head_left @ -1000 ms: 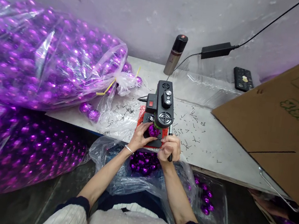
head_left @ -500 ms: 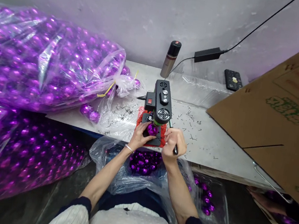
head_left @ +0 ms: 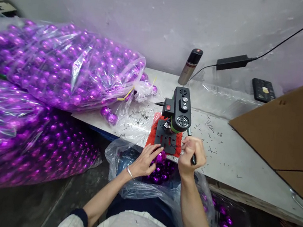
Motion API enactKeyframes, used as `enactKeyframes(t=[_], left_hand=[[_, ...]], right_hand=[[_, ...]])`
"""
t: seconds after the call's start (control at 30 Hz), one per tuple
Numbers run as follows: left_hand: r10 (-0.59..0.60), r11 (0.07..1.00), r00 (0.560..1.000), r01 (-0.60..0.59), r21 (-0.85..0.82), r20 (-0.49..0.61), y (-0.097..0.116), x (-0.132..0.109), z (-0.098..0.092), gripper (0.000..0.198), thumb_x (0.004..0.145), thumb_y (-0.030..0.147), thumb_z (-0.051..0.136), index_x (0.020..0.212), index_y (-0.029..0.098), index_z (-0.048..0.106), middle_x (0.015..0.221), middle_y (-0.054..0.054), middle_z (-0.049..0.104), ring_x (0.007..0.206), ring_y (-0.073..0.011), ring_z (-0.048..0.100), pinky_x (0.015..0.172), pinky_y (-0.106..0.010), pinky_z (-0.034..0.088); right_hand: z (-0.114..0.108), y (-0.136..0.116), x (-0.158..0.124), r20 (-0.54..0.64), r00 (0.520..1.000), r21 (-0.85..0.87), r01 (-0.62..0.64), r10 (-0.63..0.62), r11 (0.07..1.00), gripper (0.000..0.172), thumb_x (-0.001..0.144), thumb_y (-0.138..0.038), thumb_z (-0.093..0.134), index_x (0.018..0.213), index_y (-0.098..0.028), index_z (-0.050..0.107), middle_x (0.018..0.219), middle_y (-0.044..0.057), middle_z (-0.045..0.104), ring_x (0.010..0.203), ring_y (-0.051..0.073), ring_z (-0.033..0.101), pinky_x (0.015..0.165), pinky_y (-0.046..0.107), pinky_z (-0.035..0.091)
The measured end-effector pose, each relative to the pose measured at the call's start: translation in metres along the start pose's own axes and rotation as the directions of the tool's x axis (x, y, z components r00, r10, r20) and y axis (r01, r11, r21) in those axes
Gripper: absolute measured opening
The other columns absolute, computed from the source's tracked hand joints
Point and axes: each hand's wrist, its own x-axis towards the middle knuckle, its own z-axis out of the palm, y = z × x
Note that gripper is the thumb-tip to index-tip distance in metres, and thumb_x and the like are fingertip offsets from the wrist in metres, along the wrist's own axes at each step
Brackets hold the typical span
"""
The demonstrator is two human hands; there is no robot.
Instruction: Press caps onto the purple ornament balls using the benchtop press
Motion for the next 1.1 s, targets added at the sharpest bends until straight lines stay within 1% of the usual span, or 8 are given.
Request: enactKeyframes(t=[0.1, 0.2, 0.4, 0.67, 0.83, 0.97, 1.03, 1.1], left_hand=[[0.020, 0.999, 1.000, -0.020, -0.037, -0.004, -0.014, 0.010, -0.016, 0.086, 0.080, 0.005, 0.043, 0.162, 0.027, 0.027, 0.158, -0.013, 0.048, 0.150, -0.0285, 0.042, 0.122, -0.060, 0.037], [-0.145, 0.989, 0.976, 0.144, -0.019, -0.160, -0.044, 0.025, -0.041, 0.071, 0.085, 0.007, 0.038, 0.154, 0.025, 0.044, 0.154, -0.010, 0.054, 0.147, -0.0249, 0.047, 0.124, -0.055, 0.037], [-0.512, 0.684, 0.689, 0.688, 0.242, -0.514, -0.085, 0.047, -0.103, 0.060, 0.081, 0.009, 0.047, 0.141, 0.004, 0.054, 0.153, -0.028, 0.048, 0.148, -0.0429, 0.039, 0.121, -0.069, 0.026], [-0.725, 0.302, 0.494, 0.854, 0.423, -0.480, -0.086, 0.058, -0.159, 0.045, 0.097, 0.033, 0.048, 0.131, 0.007, 0.059, 0.125, -0.031, 0.065, 0.115, -0.0469, 0.062, 0.093, -0.063, 0.051], [-0.776, 0.433, 0.539, 0.833, 0.344, -0.329, -0.098, 0.063, -0.164, 0.056, 0.082, 0.030, 0.071, 0.135, 0.015, 0.057, 0.138, -0.026, 0.058, 0.122, -0.0452, 0.061, 0.102, -0.062, 0.048], [-0.735, 0.672, 0.586, 0.693, -0.259, -0.340, -0.089, 0.063, -0.143, 0.064, 0.079, 0.037, 0.073, 0.137, 0.019, 0.054, 0.137, -0.016, 0.061, 0.123, -0.0317, 0.063, 0.102, -0.045, 0.054], [-0.763, 0.601, 0.595, 0.507, -0.618, -0.254, -0.078, 0.063, -0.127, 0.066, 0.079, 0.044, 0.070, 0.138, 0.022, 0.053, 0.133, -0.012, 0.064, 0.105, -0.0238, 0.070, 0.088, -0.037, 0.059], [-0.785, 0.404, 0.609, 0.363, -0.839, -0.114, -0.066, 0.064, -0.109, 0.060, 0.079, 0.048, 0.069, 0.133, 0.022, 0.058, 0.122, -0.009, 0.070, 0.087, -0.0182, 0.072, 0.077, -0.033, 0.060]], right_hand=[[0.000, 0.002, 0.000, 0.002, 1.000, 0.000, 0.015, -0.015, 1.000, 0.034, 0.099, -0.021, 0.049, 0.065, -0.023, 0.053, 0.064, 0.000, 0.058, 0.065, 0.017, 0.060, 0.062, 0.033, 0.045], [0.000, 0.003, -0.001, -0.002, 0.999, -0.001, 0.036, -0.036, 0.999, 0.034, 0.098, -0.019, 0.049, 0.065, -0.022, 0.053, 0.064, 0.000, 0.058, 0.066, 0.016, 0.060, 0.061, 0.033, 0.044], [0.000, 0.005, -0.004, 0.001, 0.999, 0.000, 0.047, -0.047, 0.999, 0.032, 0.097, -0.016, 0.048, 0.066, -0.022, 0.053, 0.065, 0.000, 0.058, 0.066, 0.016, 0.060, 0.061, 0.033, 0.043], [0.001, 0.002, -0.003, 0.020, 0.997, -0.020, 0.070, -0.069, 0.997, 0.030, 0.097, -0.015, 0.047, 0.068, -0.023, 0.051, 0.066, -0.001, 0.058, 0.066, 0.016, 0.060, 0.062, 0.032, 0.044], [0.000, 0.001, -0.004, 0.038, 0.997, 0.004, 0.068, -0.069, 0.998, 0.029, 0.096, -0.012, 0.047, 0.069, -0.023, 0.051, 0.067, -0.001, 0.058, 0.066, 0.015, 0.059, 0.060, 0.030, 0.044], [0.001, 0.003, -0.005, 0.033, 0.996, 0.017, 0.086, -0.086, 0.996, 0.029, 0.095, -0.011, 0.048, 0.069, -0.023, 0.051, 0.067, -0.002, 0.057, 0.067, 0.015, 0.060, 0.062, 0.031, 0.044], [0.002, 0.003, -0.004, 0.025, 0.995, 0.013, 0.097, -0.098, 0.995, 0.029, 0.095, -0.011, 0.048, 0.069, -0.023, 0.051, 0.065, -0.002, 0.057, 0.067, 0.015, 0.060, 0.061, 0.031, 0.043], [0.002, 0.002, -0.002, 0.018, 0.995, 0.009, 0.098, -0.098, 0.995, 0.029, 0.096, -0.011, 0.048, 0.070, -0.023, 0.051, 0.065, -0.002, 0.056, 0.067, 0.015, 0.060, 0.061, 0.031, 0.043]])
